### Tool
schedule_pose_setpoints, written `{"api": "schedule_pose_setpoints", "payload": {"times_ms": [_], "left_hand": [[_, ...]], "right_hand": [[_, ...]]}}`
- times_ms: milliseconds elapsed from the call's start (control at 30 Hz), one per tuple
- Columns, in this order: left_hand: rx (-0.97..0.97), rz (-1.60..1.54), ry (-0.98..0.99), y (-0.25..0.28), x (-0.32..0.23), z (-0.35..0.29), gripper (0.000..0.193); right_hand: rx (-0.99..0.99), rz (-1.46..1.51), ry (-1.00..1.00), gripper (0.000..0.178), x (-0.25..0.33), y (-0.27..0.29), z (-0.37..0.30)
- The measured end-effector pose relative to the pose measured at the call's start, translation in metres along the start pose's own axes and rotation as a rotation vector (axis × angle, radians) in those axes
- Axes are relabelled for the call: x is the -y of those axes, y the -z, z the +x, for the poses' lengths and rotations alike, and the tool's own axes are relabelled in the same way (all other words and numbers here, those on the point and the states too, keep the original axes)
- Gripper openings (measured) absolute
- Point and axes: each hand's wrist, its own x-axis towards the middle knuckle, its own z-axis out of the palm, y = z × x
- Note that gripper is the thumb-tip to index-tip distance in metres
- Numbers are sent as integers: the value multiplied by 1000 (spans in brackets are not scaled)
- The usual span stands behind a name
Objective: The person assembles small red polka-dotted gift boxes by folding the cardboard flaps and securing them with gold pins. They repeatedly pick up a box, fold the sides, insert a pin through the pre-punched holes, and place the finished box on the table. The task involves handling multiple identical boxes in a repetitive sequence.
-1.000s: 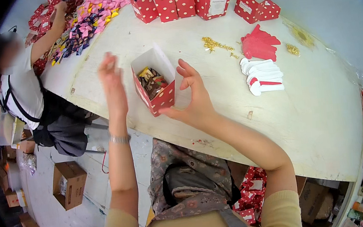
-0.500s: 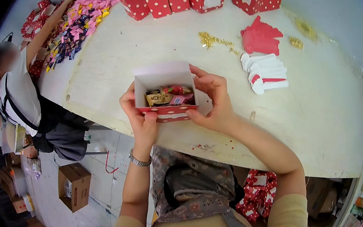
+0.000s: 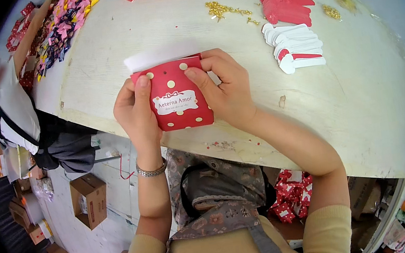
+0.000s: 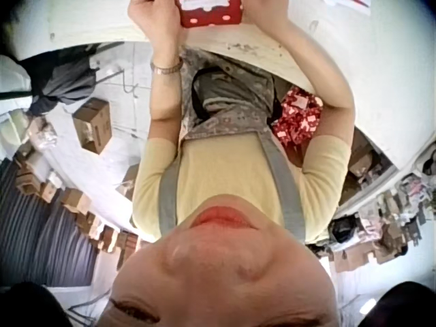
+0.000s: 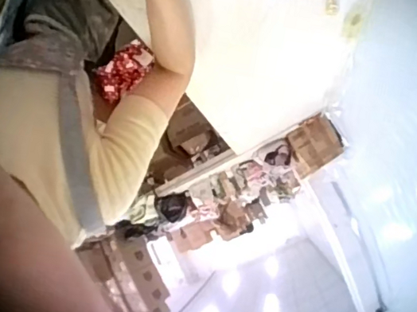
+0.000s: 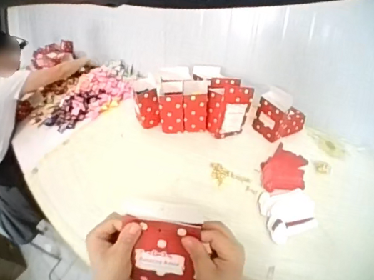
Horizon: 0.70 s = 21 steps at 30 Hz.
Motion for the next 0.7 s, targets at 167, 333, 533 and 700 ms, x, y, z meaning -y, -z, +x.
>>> {"api": "schedule_pose_setpoints", "payload": {"times_ms": [167,333,533,700], "left_hand": [[-56,-85,169,-18,-18,2,15],[212,-119,302,-5,-21,9,20],[209,12,-26,-1,-13,-1,34],[280,64,-172,17,6,-23,56]], "right_hand": [[-27,69,-173,16,1,0,2],[39,195,-322,30,1,3,5],[125,323,-426,67,26,-3,3],[106,327,32,63,-2,1,-25]]}}
